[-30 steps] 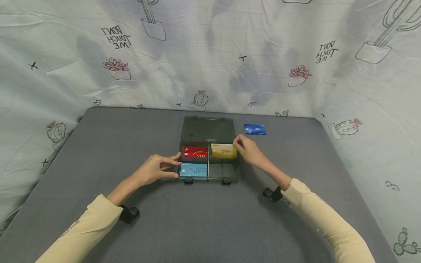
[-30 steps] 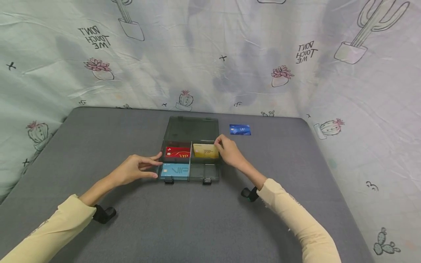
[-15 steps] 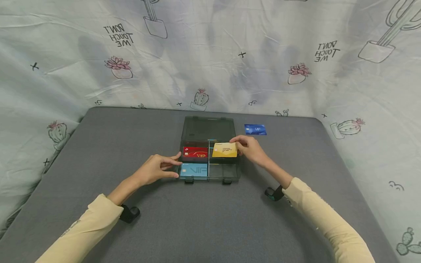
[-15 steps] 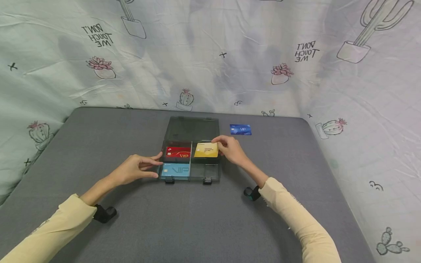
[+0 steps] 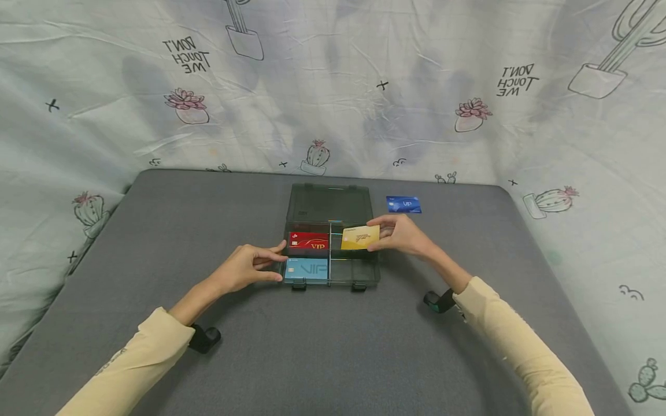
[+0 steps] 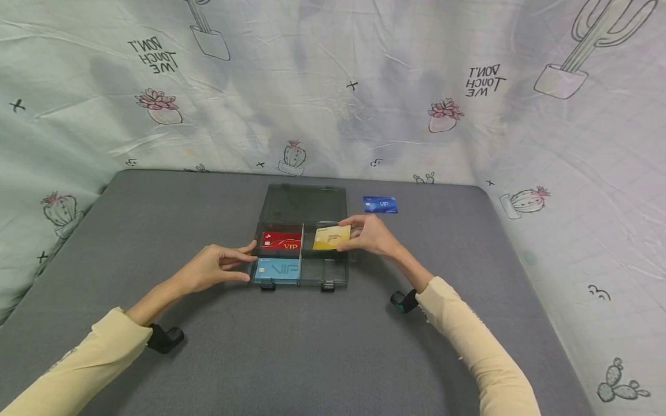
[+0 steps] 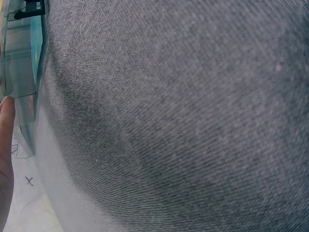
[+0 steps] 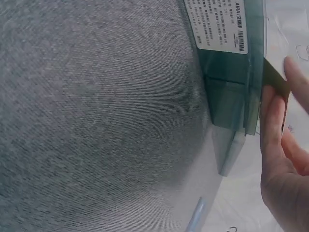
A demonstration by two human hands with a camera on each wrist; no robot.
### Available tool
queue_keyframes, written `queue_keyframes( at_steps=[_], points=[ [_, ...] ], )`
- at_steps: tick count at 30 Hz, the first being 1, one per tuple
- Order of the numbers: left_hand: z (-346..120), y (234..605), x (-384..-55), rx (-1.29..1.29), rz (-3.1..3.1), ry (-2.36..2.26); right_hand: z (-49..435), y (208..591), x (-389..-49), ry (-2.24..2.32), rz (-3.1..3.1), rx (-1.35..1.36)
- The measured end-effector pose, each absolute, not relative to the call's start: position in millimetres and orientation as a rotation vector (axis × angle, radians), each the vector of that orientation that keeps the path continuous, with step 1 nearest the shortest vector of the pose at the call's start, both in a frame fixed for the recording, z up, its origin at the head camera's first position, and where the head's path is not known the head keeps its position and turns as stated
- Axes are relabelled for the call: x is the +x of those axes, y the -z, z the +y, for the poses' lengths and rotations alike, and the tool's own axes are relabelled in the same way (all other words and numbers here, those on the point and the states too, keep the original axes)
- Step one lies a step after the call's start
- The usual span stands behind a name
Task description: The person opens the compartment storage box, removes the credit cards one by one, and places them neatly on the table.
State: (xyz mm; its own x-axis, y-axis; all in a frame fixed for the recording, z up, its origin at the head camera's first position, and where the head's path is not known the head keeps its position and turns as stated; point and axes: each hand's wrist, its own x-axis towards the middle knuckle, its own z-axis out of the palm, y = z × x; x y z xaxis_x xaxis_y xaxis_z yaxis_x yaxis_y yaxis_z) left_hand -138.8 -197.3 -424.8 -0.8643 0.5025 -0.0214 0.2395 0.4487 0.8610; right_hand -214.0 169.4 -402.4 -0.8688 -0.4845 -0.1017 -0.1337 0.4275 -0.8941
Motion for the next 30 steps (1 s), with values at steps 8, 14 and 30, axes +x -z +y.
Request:
queue_keyframes(
  at_steps=[8, 14, 30],
  points=[
    [-195, 422, -141, 0.625, 2.405, -1.395, 182, 405, -218, 1.571, 2.190, -0.513],
    [-195, 420, -141, 0.630, 2.412, -1.402, 192, 406, -221, 1.651, 2.124, -0.465],
    [-193, 413, -144, 0.595, 2.398, -1.402, 221, 406, -235, 1.717, 1.950, -0.372]
  ],
)
